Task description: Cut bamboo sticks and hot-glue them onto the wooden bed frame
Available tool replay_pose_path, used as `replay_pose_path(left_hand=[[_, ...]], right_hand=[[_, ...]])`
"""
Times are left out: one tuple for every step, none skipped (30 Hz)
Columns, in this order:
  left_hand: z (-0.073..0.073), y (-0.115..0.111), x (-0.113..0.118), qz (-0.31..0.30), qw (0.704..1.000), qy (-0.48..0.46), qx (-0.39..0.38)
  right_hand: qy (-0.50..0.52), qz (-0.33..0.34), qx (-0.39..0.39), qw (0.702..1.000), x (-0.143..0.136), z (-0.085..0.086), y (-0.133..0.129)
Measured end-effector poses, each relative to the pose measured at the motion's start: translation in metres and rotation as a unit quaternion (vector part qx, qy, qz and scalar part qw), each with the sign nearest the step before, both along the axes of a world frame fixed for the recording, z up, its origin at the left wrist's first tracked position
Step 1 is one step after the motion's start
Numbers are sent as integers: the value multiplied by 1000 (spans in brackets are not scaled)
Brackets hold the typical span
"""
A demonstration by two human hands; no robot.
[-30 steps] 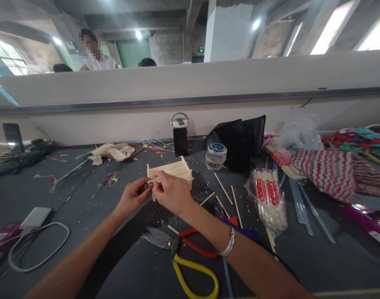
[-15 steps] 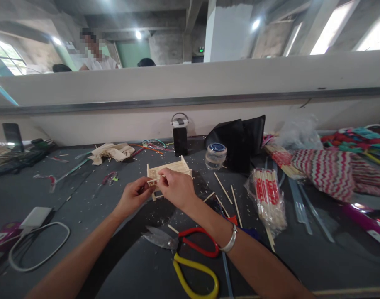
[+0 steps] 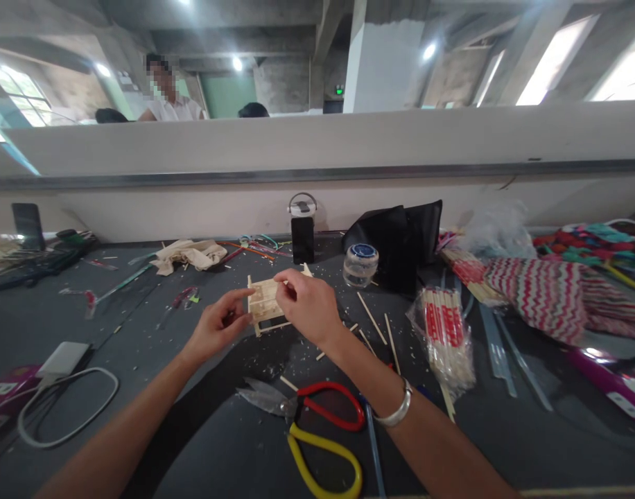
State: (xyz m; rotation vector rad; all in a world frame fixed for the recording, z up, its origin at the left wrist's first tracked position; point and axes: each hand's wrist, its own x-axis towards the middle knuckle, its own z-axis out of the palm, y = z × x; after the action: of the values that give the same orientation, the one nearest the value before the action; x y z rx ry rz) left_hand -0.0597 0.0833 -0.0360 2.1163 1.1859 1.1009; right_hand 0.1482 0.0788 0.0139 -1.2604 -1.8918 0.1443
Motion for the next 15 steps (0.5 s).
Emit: replay_pose_path(left_hand=[[3,-1,-3,11,1000,-11,5],[6,-2,-5,23,999,-20,9],[9,-3,-6,34,999,-28,14],[11,-3,-7,41,999,-31,16],[13,-4,-7,43,998,-30,16],[14,-4,-6,40,999,-27,16],[16,-4,-5,37,999,-22,12],[17,-4,-4,35,999,-19,7],[18,-5,-3,40,999,-19,0],[19,-5,-2,51,998,-21,-8],[20,-6,-1,64,997,-26,-19],[20,-8,-1,77,996,-34,-30],[20,-10,-2,87,994,-44,-44],[20,-14,-3,94,992,-53,-58],[19,-19,-4,98,990,-64,-75]], right_hand=[[-3,5,-4,1000,3,2,-1],[-11,7,-12,1000,5,4,-2],[-25,8,-24,999,8,5,-3],[-44,7,-40,998,10,5,-4],[-66,5,-58,996,12,4,-6],[-88,4,-75,993,13,3,-8],[-108,6,-91,990,15,1,-11],[-126,10,-106,986,16,-2,-15],[-138,14,-120,983,18,-5,-20],[-145,20,-132,980,19,-8,-26],[-148,29,-143,978,21,-11,-32],[-148,38,-155,976,22,-14,-39],[-146,49,-166,974,25,-17,-45],[-145,59,-176,972,27,-20,-51],[-146,68,-183,970,29,-23,-56]])
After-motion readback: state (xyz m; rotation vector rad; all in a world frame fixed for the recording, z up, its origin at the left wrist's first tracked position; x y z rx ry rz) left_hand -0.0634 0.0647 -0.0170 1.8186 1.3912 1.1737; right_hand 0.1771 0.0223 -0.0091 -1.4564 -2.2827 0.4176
